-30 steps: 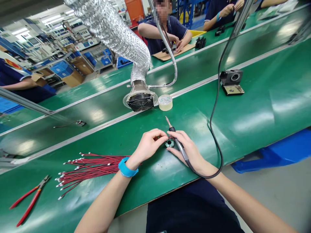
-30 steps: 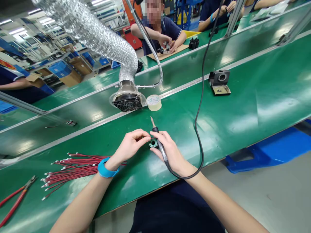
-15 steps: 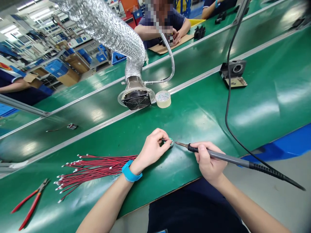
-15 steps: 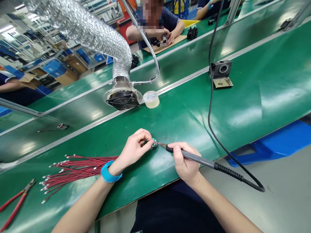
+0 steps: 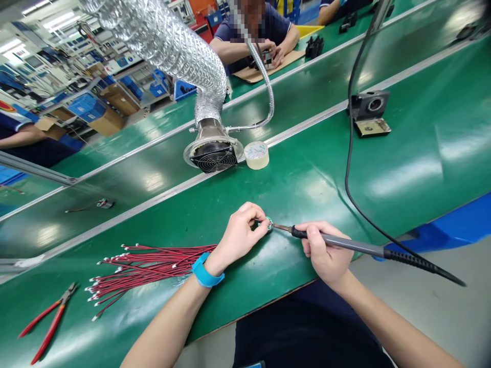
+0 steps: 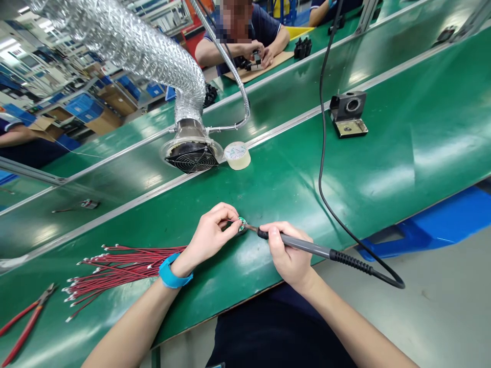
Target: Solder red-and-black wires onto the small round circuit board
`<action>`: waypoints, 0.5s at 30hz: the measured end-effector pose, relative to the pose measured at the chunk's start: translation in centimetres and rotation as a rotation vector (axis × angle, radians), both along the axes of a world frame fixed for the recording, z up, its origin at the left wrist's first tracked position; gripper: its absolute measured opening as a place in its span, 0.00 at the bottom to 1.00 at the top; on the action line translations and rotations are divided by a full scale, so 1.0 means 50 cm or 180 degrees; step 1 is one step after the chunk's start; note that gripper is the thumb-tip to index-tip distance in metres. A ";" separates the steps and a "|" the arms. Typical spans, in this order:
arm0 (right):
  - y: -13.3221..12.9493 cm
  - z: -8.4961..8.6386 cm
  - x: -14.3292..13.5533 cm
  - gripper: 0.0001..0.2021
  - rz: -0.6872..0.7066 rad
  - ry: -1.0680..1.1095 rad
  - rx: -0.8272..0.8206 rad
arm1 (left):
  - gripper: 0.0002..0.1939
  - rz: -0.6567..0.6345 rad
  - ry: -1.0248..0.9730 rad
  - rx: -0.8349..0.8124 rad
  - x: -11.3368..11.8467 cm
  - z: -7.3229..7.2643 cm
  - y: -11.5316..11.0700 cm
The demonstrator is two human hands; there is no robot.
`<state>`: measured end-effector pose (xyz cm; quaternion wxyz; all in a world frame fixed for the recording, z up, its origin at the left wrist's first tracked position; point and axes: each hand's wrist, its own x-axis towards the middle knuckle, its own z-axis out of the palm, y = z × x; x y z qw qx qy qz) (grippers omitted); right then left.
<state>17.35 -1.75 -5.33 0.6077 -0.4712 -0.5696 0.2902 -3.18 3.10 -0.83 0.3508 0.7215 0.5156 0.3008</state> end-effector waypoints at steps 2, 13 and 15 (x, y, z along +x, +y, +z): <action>0.000 0.002 -0.002 0.12 0.0002 0.0112 -0.0009 | 0.08 0.0004 0.0001 0.0022 0.000 0.000 0.000; 0.003 0.012 -0.012 0.12 -0.0180 0.0521 0.0088 | 0.08 -0.0004 -0.0016 0.0039 0.000 -0.003 0.001; 0.005 0.011 -0.012 0.12 -0.0137 0.0499 0.0081 | 0.08 -0.0001 -0.0028 0.0047 0.000 -0.004 0.001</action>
